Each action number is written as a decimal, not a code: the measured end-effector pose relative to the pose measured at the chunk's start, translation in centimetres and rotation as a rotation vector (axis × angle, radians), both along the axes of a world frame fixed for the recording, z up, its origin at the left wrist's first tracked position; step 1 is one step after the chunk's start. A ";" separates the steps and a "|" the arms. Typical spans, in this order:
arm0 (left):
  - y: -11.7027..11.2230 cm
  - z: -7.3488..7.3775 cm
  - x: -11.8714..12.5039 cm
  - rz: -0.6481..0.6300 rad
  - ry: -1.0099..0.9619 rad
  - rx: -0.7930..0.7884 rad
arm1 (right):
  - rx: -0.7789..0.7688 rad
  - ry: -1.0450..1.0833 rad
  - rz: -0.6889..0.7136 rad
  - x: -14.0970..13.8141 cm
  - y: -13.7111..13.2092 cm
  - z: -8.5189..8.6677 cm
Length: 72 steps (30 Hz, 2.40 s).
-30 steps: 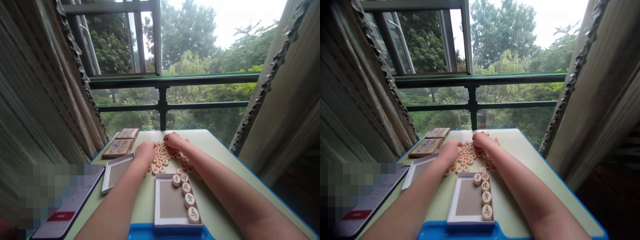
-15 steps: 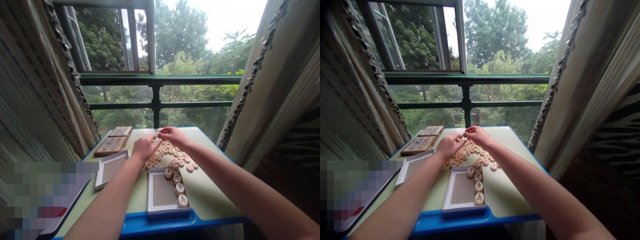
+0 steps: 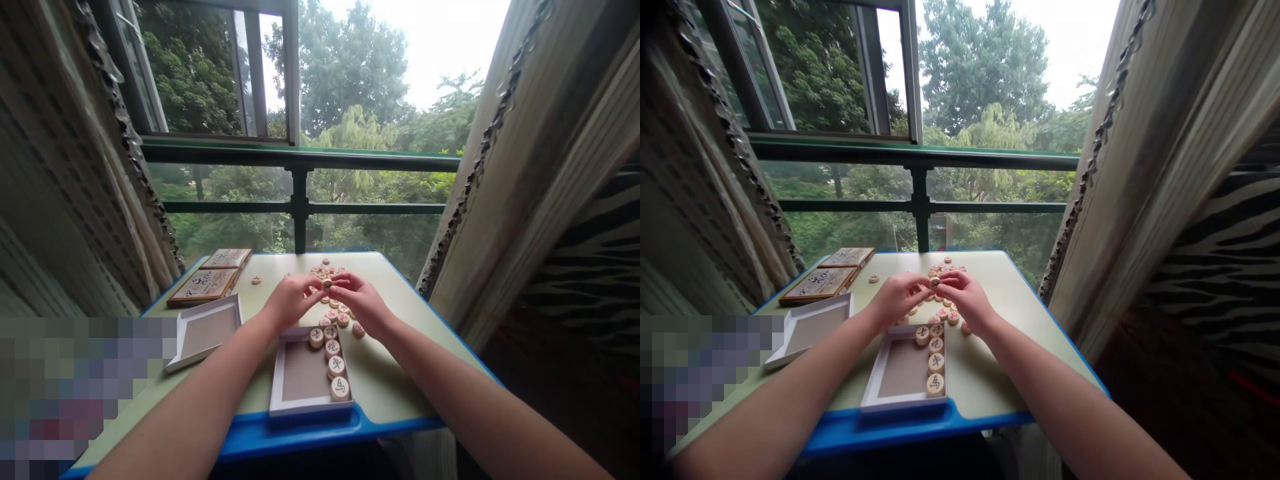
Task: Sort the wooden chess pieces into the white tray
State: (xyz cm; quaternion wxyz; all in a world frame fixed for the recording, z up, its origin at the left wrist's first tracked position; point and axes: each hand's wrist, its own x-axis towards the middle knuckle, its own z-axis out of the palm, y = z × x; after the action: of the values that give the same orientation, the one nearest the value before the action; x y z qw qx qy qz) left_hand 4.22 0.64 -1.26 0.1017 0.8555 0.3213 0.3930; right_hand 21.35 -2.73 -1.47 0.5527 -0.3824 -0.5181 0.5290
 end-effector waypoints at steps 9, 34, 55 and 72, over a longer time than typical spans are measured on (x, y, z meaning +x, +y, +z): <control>-0.4 0.8 0.2 -0.143 -0.205 -0.347 | 0.010 -0.004 0.030 0.2 0.1 0.0; -0.5 1.2 0.3 -0.093 -0.352 -0.649 | 0.104 -0.092 0.034 0.4 0.2 0.2; -0.5 1.2 0.2 -0.039 -0.334 -0.613 | 0.096 -0.119 0.081 0.4 0.1 0.0; -0.4 2.0 -1.5 -0.238 -0.265 -0.846 | 0.196 -0.318 0.083 0.6 -0.3 0.4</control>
State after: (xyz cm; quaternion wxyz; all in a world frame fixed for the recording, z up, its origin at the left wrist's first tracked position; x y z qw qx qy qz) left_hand 2.73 0.23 0.69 0.5266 0.7122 0.3374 0.3189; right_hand 21.98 -3.04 -1.11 0.4763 -0.3840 -0.6630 0.4314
